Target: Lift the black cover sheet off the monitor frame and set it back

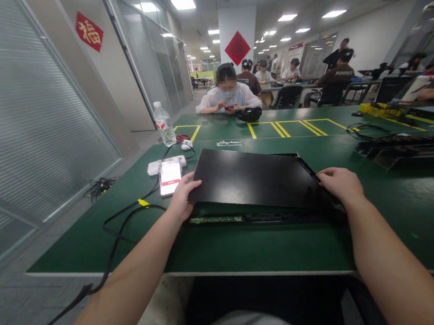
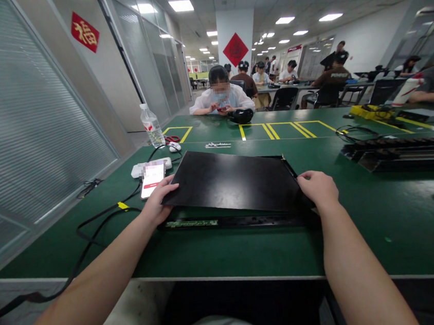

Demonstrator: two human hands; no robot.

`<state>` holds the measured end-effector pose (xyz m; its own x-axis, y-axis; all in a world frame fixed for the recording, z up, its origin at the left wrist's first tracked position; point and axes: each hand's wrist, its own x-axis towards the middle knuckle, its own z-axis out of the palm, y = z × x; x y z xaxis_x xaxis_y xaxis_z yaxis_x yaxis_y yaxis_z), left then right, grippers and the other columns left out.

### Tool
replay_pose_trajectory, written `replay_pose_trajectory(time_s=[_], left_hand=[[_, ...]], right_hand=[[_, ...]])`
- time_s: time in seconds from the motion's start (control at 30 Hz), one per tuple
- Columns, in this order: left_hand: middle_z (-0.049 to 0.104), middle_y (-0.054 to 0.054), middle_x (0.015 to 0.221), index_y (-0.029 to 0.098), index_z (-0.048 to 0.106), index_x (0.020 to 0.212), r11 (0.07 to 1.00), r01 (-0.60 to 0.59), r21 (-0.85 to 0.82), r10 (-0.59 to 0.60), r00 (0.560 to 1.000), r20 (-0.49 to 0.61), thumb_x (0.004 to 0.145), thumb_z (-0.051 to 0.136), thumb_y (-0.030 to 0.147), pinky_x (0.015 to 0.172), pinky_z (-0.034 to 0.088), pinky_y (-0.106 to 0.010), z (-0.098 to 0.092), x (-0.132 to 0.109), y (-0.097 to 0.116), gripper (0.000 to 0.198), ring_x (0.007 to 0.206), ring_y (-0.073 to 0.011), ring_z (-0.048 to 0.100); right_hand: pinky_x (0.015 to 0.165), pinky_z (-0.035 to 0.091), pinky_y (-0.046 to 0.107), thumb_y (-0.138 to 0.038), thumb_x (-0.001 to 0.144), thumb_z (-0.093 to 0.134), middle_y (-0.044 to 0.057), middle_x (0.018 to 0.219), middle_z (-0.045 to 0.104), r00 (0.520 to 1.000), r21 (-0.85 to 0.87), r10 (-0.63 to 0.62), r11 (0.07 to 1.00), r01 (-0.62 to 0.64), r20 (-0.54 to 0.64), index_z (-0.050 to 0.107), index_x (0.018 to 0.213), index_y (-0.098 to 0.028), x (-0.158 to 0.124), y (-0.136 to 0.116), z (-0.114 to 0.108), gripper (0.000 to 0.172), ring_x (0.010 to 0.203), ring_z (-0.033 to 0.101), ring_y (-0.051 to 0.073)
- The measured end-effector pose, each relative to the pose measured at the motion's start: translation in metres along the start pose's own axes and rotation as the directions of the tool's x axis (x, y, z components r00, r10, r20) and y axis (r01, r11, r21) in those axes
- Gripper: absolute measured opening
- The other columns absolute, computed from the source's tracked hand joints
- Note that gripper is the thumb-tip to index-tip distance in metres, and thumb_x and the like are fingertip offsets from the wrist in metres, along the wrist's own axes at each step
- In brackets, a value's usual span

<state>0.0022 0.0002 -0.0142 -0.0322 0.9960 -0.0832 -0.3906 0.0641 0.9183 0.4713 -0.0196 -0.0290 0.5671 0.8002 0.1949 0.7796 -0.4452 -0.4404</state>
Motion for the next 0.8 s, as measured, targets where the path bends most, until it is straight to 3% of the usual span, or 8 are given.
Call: replay_pose_trajectory(time_s=[0.63,0.8], left_hand=[[0.081,-0.005,0.09,0.016,0.076,0.117,1.0,0.006,-0.002,-0.006,1.0,0.014,0.065,0.083,0.014,0.066,0.056,-0.028,0.0,0.001,0.0,0.052,0.08,-0.0222,0.074],[0.081,-0.006,0.094,0.016,0.076,0.116,1.0,0.007,0.004,-0.007,1.0,0.013,0.065,0.084,0.015,0.067,0.055,-0.028,0.0,0.001,0.0,0.052,0.083,-0.0226,0.074]], right_hand=[[0.076,0.055,0.042,-0.041,0.086,0.06,0.013,0.098,0.081,0.995,-0.035,0.065,0.997,-0.062,0.073,0.086,0.102,-0.027,-0.009,-0.013,-0.013,0.034,0.095,0.073,0.035],[0.077,0.055,0.041,-0.041,0.084,0.062,0.013,0.094,0.081,0.997,-0.024,0.051,0.998,-0.05,0.052,0.086,0.101,-0.026,-0.006,-0.008,-0.009,0.033,0.092,0.074,0.034]])
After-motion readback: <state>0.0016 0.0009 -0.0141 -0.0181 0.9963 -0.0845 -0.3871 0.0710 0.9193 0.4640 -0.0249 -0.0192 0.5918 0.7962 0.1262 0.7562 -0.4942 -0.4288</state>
